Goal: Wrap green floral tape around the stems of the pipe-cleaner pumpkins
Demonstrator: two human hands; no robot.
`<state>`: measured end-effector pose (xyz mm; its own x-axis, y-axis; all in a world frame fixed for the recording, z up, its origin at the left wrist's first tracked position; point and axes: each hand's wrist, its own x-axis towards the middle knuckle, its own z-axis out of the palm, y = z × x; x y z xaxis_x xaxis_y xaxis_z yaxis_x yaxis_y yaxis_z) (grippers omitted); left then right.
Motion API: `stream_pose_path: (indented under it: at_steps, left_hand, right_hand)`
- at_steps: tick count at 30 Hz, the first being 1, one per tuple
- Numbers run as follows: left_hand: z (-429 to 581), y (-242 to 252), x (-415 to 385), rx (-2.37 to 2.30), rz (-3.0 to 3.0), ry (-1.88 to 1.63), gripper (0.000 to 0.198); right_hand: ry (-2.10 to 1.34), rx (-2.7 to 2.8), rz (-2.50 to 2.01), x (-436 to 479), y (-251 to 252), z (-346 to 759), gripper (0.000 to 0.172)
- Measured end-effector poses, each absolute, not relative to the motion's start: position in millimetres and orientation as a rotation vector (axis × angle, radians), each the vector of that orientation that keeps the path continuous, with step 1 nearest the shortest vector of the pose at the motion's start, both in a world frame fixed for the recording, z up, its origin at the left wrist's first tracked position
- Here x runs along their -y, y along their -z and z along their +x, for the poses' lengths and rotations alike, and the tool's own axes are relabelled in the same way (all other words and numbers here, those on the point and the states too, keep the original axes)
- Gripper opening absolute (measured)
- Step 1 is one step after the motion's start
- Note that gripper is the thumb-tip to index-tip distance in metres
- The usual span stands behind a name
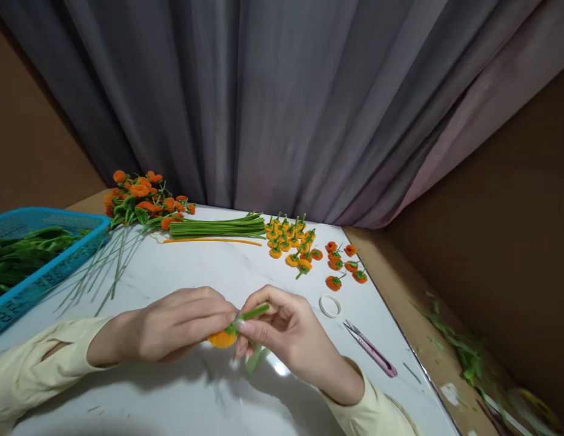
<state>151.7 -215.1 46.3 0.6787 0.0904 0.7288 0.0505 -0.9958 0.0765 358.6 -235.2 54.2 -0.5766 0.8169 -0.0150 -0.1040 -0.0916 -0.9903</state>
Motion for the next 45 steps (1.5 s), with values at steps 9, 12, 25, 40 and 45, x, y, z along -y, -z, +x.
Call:
stream_pose_path:
  at_steps: [9,12,25,40,45]
  left_hand:
    - [151,-44,216,-0.083,2.697,-1.193,0.025]
    - [152,-44,217,-0.054,2.607,-1.174,0.023]
    - [153,-42,229,-0.304,2.171,-1.091,0.016]
    - [153,-43,227,-0.244,1.550,-0.679,0.028]
    - [151,-42,221,-0.233,1.408,-0.588,0.030]
  right_hand:
    - [-1.747,1.549,-0.811,238,-58,360,0.026]
    - [-1.731,1.595,-0.782,238,-59,361,0.025]
    - [-1.514,1.812,-0.712,241,-63,364,0.013]
    - [-0.352,2.397,-0.364,246,-64,370,0.023]
    - [0.125,2.272,-0.635,262,-50,360,0.022]
